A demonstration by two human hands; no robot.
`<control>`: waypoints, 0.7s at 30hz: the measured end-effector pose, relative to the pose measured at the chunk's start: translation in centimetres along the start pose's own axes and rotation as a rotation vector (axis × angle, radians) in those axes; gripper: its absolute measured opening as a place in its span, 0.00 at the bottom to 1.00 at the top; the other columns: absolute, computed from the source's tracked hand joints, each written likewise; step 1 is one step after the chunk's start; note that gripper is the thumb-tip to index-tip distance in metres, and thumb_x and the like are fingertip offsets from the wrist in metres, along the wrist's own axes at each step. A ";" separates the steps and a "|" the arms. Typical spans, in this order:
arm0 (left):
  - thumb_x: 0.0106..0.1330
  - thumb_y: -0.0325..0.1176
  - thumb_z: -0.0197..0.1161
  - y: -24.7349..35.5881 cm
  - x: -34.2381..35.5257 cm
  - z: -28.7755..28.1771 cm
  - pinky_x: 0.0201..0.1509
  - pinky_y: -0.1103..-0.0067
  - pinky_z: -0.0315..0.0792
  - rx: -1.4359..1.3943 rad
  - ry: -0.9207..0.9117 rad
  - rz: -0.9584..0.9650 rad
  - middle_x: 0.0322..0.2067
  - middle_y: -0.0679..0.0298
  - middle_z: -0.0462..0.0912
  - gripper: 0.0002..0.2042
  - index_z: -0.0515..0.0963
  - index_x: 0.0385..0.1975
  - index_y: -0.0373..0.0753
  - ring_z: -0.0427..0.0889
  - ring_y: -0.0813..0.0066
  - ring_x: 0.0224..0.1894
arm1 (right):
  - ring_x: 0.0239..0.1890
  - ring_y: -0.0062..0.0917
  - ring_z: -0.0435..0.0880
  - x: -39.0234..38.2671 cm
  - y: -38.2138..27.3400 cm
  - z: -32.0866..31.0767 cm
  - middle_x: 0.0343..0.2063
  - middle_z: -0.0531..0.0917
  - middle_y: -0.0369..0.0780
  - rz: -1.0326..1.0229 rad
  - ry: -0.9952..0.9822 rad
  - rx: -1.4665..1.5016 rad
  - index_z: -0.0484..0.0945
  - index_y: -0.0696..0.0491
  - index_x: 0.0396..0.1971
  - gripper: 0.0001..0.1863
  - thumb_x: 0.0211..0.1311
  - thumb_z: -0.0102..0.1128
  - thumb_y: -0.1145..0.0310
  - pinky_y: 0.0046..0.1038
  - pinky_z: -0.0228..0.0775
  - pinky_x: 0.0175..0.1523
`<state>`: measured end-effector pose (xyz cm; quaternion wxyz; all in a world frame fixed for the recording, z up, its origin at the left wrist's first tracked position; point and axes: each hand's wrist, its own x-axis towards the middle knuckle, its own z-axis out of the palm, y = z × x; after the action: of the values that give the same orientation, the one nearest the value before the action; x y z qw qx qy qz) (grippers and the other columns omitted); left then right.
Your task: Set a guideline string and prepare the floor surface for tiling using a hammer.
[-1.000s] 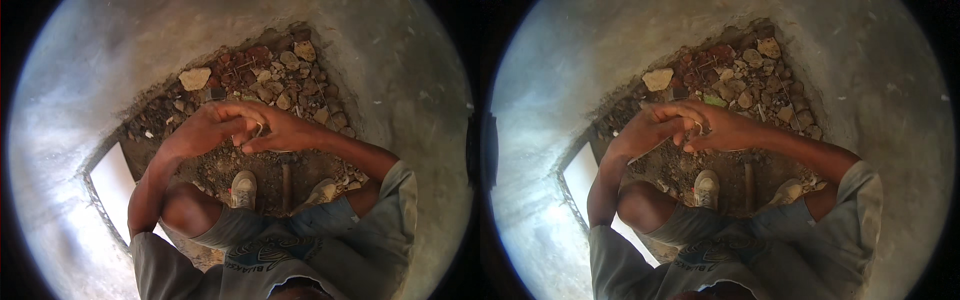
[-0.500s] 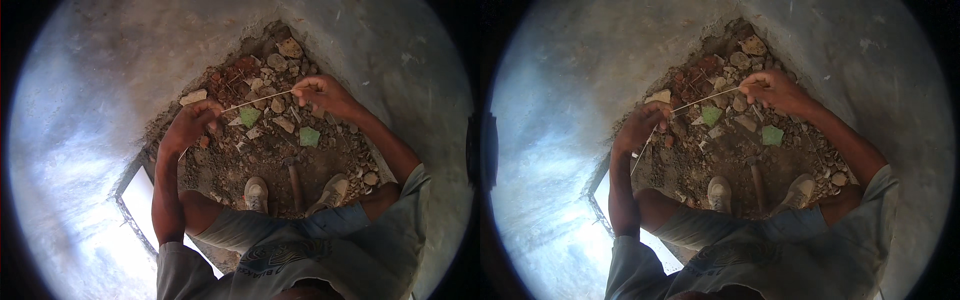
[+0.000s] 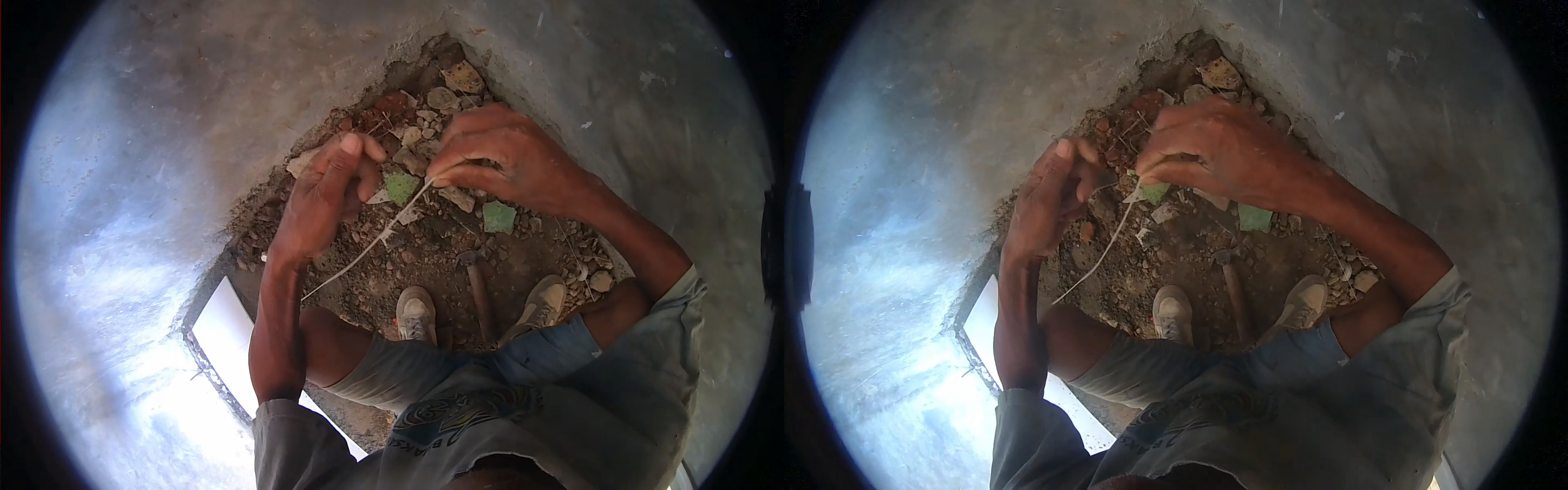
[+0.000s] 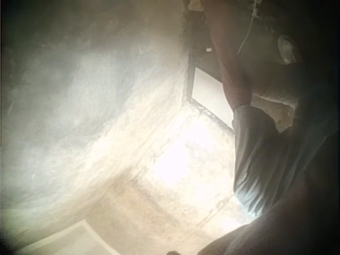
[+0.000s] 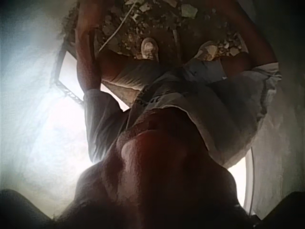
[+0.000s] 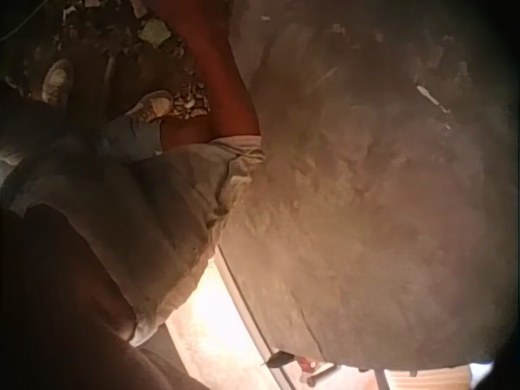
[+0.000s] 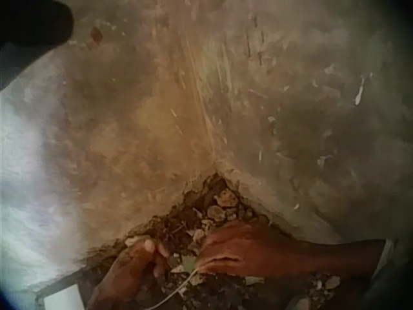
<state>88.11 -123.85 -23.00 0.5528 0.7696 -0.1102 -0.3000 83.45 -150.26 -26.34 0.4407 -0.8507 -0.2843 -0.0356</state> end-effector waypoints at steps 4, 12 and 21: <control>0.79 0.57 0.41 0.1 -1.5 0.6 0.25 0.83 0.56 0.009 -0.283 0.023 0.21 0.73 0.67 0.25 0.74 0.33 0.41 0.62 0.86 0.22 | 0.54 0.30 0.81 0.8 -1.1 0.6 0.54 0.81 0.40 -0.016 0.097 0.129 0.87 0.50 0.37 0.10 0.59 0.71 0.61 0.38 0.72 0.60; 0.80 0.55 0.42 -1.1 -1.6 0.6 0.26 0.81 0.56 -0.087 -0.551 0.033 0.20 0.73 0.65 0.26 0.72 0.26 0.41 0.61 0.85 0.22 | 0.56 0.30 0.81 0.7 -0.7 2.1 0.53 0.82 0.40 0.032 -0.176 0.597 0.86 0.52 0.39 0.16 0.61 0.70 0.54 0.35 0.76 0.56; 0.80 0.51 0.44 -0.4 -0.8 1.5 0.27 0.83 0.57 -0.018 -0.310 0.015 0.19 0.74 0.65 0.21 0.76 0.37 0.40 0.60 0.85 0.22 | 0.39 0.19 0.82 0.5 -0.6 1.2 0.34 0.84 0.35 0.166 -0.078 0.463 0.83 0.54 0.37 0.14 0.65 0.68 0.58 0.27 0.75 0.47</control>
<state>86.55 -124.50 -23.42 0.5381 0.7084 -0.1973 -0.4119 83.30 -148.82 -26.51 0.6139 -0.7483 -0.2306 0.0996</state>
